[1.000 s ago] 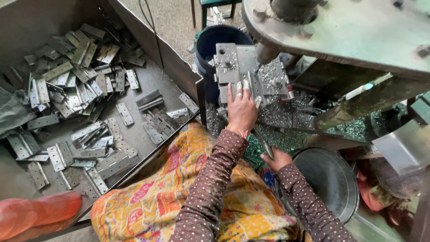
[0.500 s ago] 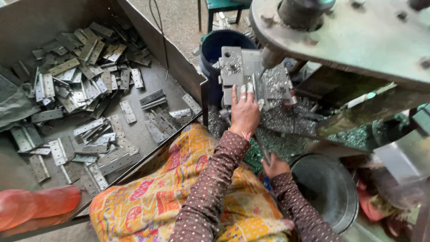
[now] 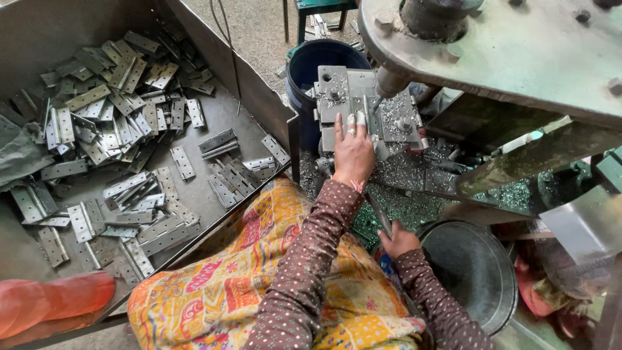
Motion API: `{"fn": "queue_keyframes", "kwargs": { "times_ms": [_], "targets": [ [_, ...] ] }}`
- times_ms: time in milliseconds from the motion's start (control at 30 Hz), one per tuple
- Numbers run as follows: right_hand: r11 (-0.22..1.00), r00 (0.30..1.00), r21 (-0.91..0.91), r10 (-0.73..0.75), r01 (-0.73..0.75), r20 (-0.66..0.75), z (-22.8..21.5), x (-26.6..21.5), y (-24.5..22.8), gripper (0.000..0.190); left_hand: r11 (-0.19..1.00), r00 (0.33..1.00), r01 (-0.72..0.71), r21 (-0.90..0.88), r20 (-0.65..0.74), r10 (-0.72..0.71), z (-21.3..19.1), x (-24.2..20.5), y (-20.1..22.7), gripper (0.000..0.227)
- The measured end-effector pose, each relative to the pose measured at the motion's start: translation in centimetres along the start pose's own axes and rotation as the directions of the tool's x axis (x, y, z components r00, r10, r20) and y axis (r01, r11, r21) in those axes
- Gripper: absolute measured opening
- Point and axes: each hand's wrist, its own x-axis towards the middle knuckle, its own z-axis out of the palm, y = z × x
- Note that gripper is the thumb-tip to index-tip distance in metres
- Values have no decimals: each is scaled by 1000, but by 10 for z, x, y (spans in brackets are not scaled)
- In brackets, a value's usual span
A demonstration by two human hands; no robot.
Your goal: The person repeatedly picks up small metal plates from a bin, places them into a press machine, and activates the lever to punch holes. The processed plates are then removed and returned to the bin.
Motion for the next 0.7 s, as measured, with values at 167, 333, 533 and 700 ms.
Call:
{"fn": "queue_keyframes", "kwargs": {
  "times_ms": [167,333,533,700],
  "targets": [
    [994,984,91,37,-54,177,-1,11,12,58,998,997,-27,-56,-72,23,-12,-19,-1,30],
    [992,959,-92,106,-84,265,-56,31,2,58,1000,999,9,-29,40,-8,-13,6,-10,32],
    [978,944,48,184,-204,273,-21,3,-10,49,1000,996,-24,-13,80,25,-5,12,-13,27],
    [991,964,90,75,-101,255,-11,1,-4,57,999,998,-38,-8,55,39,-5,-4,-10,25]
  ]
}}
